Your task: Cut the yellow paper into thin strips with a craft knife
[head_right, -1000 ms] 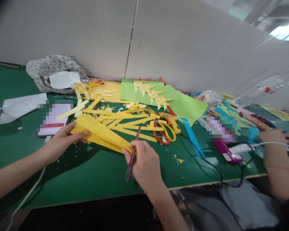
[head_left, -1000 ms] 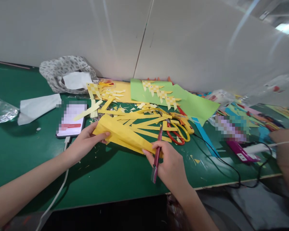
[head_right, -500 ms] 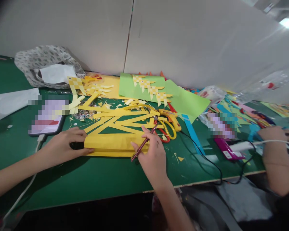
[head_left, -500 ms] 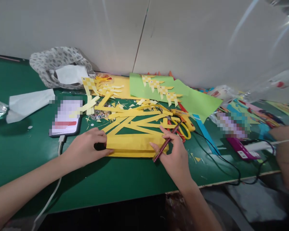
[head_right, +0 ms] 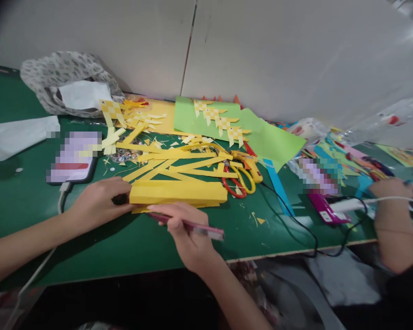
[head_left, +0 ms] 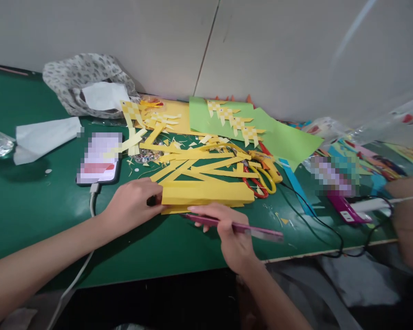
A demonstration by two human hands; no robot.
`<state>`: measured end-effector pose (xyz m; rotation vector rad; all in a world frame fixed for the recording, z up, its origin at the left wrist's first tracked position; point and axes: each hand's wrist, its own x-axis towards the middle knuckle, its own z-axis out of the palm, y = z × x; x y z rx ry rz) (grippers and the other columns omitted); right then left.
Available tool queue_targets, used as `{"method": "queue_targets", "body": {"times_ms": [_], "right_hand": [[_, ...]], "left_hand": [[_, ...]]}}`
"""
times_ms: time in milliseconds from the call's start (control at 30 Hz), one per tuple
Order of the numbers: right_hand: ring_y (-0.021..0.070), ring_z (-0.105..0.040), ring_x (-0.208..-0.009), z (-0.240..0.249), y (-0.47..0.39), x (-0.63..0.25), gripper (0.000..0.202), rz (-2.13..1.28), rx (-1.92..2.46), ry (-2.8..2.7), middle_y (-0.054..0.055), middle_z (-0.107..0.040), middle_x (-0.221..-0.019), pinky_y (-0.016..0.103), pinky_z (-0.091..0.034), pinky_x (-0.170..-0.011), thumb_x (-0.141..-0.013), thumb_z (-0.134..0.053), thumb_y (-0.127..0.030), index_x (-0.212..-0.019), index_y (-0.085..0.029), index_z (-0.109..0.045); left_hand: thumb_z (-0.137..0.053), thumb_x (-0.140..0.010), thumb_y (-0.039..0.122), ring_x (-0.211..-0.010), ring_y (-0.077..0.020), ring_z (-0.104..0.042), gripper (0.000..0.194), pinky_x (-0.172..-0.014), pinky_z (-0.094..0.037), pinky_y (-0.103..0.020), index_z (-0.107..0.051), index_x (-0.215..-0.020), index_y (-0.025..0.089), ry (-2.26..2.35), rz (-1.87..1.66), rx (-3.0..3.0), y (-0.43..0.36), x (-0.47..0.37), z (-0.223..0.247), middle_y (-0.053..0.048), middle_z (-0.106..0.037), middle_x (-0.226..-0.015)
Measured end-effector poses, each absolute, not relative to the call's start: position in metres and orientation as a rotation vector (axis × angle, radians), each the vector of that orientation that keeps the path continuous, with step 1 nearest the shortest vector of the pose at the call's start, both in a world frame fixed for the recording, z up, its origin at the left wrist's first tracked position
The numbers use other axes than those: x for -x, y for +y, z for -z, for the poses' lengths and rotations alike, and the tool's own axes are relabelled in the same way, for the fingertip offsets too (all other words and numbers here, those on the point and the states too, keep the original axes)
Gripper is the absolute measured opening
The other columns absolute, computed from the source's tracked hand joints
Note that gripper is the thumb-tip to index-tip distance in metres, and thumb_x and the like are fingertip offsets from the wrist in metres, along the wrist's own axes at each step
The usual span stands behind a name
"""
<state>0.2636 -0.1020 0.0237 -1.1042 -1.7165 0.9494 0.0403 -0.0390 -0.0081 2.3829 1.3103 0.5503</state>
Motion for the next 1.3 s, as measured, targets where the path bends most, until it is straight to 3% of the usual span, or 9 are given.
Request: {"method": "queue_targets", "body": {"times_ms": [133, 300, 533, 867, 1100, 1300], "right_hand": [[0.0156, -0.063, -0.06, -0.016, -0.087, -0.257, 0.039, -1.201, 1.162, -1.477, 0.001, -0.069, -0.066, 0.03, -0.054, -0.059, -0.091, -0.05, -0.049, -0.074, -0.023, -0.074], [0.017, -0.066, -0.069, -0.01, -0.084, -0.256, 0.015, -1.317, 1.228, -1.342, 0.001, -0.071, -0.076, 0.031, -0.056, -0.067, -0.071, -0.076, -0.034, -0.076, -0.022, -0.07], [0.0149, -0.066, -0.067, -0.007, -0.092, -0.264, 0.017, -1.315, 1.274, -1.28, -0.001, -0.066, -0.069, 0.026, -0.053, -0.061, -0.074, -0.074, -0.031, -0.079, -0.02, -0.063], [0.0141, -0.061, -0.068, -0.005, -0.095, -0.24, 0.016, -1.032, 1.401, -1.43, -0.001, -0.063, -0.067, 0.026, -0.05, -0.065, -0.072, -0.076, -0.029, -0.069, -0.02, -0.063], [0.0122, -0.059, -0.063, -0.005, -0.088, -0.235, 0.02, -1.047, 1.362, -1.427, -0.003, -0.061, -0.066, 0.023, -0.049, -0.06, -0.072, -0.076, -0.028, -0.068, -0.02, -0.059], [0.0141, -0.064, -0.064, -0.012, -0.077, -0.243, 0.017, -1.159, 1.321, -1.474, 0.0, -0.065, -0.069, 0.026, -0.052, -0.062, -0.073, -0.075, -0.028, -0.069, -0.02, -0.06]], "left_hand": [[-0.056, -0.08, 0.033, -0.064, -0.0156, -0.051, 0.023, -0.053, -0.031, -0.024, -0.051, -0.062, 0.02, 1.278, -0.598, -2.39, -0.037, -0.04, 0.009, -0.001, -0.055, -0.063], [-0.056, -0.084, 0.036, -0.068, -0.0165, -0.053, 0.026, -0.056, -0.033, -0.025, -0.054, -0.064, 0.019, 1.126, -0.616, -2.388, -0.034, -0.038, 0.008, -0.001, -0.058, -0.065], [-0.056, -0.084, 0.033, -0.078, -0.017, -0.059, 0.016, -0.065, -0.041, -0.025, -0.067, -0.077, 0.022, 0.912, -0.492, -2.344, -0.027, -0.028, 0.006, -0.002, -0.065, -0.08], [-0.06, -0.079, 0.028, -0.053, -0.0096, -0.048, 0.015, -0.055, -0.034, -0.023, -0.072, -0.074, 0.02, 0.927, -0.463, -2.349, -0.026, -0.027, 0.003, 0.004, -0.051, -0.056], [-0.06, -0.08, 0.027, -0.053, -0.009, -0.046, 0.014, -0.054, -0.034, -0.022, -0.073, -0.077, 0.021, 0.901, -0.467, -2.341, -0.024, -0.024, 0.004, 0.004, -0.051, -0.057], [-0.06, -0.08, 0.027, -0.052, -0.0095, -0.047, 0.015, -0.056, -0.036, -0.022, -0.073, -0.08, 0.021, 0.875, -0.483, -2.355, -0.023, -0.023, 0.005, 0.005, -0.046, -0.054]]}}
